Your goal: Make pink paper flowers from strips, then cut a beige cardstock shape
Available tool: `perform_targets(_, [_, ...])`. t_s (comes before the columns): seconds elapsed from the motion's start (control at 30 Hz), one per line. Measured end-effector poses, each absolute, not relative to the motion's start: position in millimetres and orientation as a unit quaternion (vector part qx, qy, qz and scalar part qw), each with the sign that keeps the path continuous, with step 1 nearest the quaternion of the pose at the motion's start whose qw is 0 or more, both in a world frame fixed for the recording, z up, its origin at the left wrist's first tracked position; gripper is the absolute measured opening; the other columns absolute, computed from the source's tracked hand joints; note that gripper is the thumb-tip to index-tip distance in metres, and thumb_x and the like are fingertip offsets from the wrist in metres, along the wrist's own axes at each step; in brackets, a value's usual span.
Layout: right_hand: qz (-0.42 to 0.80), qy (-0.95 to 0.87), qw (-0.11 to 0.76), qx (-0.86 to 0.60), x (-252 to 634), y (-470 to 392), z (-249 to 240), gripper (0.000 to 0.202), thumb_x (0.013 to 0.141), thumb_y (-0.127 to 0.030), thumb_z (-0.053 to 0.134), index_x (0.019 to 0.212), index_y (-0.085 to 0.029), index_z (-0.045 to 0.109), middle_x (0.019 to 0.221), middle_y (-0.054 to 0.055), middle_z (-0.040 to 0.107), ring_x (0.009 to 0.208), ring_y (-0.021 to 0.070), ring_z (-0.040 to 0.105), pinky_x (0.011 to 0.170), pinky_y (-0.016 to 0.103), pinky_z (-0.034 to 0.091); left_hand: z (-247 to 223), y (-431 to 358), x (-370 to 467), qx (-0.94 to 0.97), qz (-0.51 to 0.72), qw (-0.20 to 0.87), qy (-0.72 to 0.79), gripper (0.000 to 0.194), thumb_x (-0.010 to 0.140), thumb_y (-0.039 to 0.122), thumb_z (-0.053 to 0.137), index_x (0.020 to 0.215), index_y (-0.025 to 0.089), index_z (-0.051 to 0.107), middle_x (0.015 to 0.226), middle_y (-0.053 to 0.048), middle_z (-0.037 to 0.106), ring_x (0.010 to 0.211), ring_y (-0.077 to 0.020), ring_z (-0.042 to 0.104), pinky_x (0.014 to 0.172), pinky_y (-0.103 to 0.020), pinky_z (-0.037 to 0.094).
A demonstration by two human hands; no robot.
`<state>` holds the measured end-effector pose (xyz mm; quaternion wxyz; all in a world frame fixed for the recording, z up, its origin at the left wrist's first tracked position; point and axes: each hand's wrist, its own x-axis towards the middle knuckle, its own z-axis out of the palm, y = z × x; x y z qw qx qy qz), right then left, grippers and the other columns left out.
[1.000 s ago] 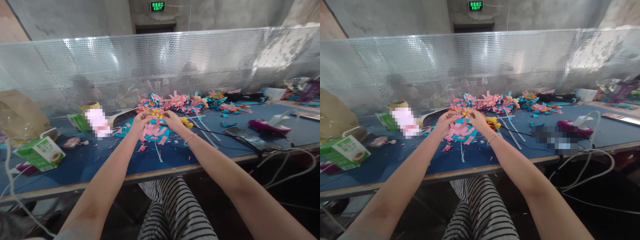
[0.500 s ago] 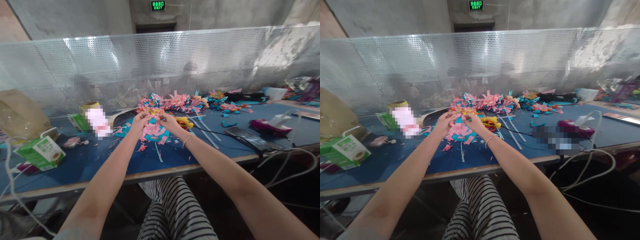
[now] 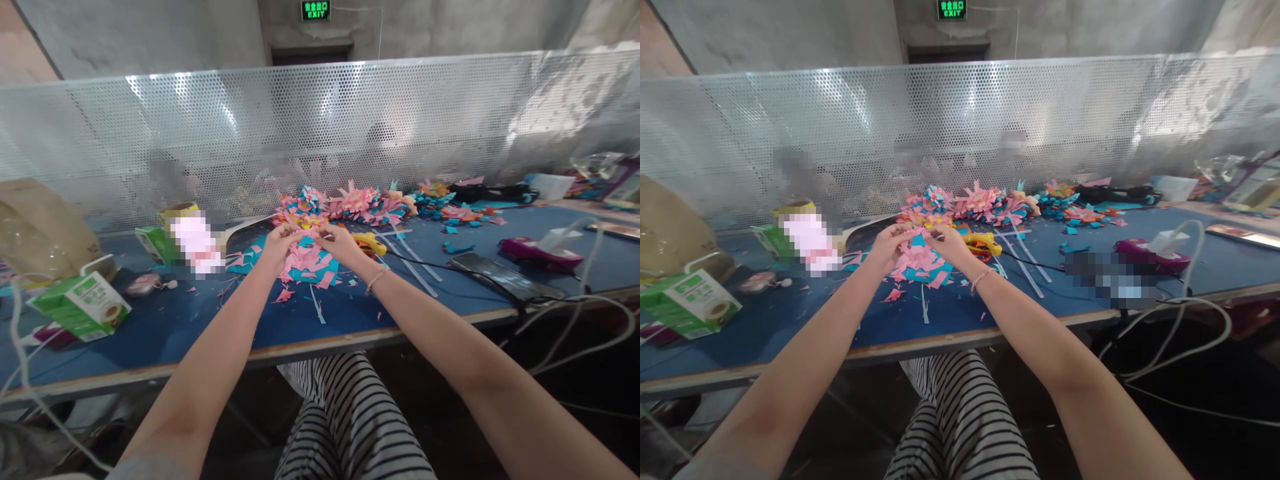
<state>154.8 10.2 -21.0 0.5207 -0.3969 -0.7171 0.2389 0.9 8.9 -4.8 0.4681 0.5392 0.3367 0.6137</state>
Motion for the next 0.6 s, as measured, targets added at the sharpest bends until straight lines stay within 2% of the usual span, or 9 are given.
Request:
perform_targets(0.4, [0.205,-0.713,0.53,-0.411,158.4,10.5,-20.7,0.006,0.067,-0.023,0.054,0.068,-0.017,0.052,0.073,0.001,0.058,0.069,0.0135,0.055,0.069,0.029,0.046,-3.2,10.0,-1.4,0.508,0.623,0.458,0.379,0.022,0.047,0.013,0.07,0.065,0.016,0.058,0.065,0.002,0.058,0.058,-0.0082,0.051,0.054,-0.021,0.034])
perform_targets(0.6, [0.209,-0.715,0.528,-0.408,158.7,14.5,-23.2,0.008,0.067,-0.025,0.054,0.067,-0.018,0.051,0.074,0.002,0.059,0.07,0.014,0.055,0.068,0.029,0.046,-1.3,8.1,-2.1,0.516,0.607,0.457,0.395,0.023,0.046,0.014,0.069,0.066,0.017,0.059,0.063,0.003,0.055,0.051,-0.0063,0.043,0.049,-0.02,0.029])
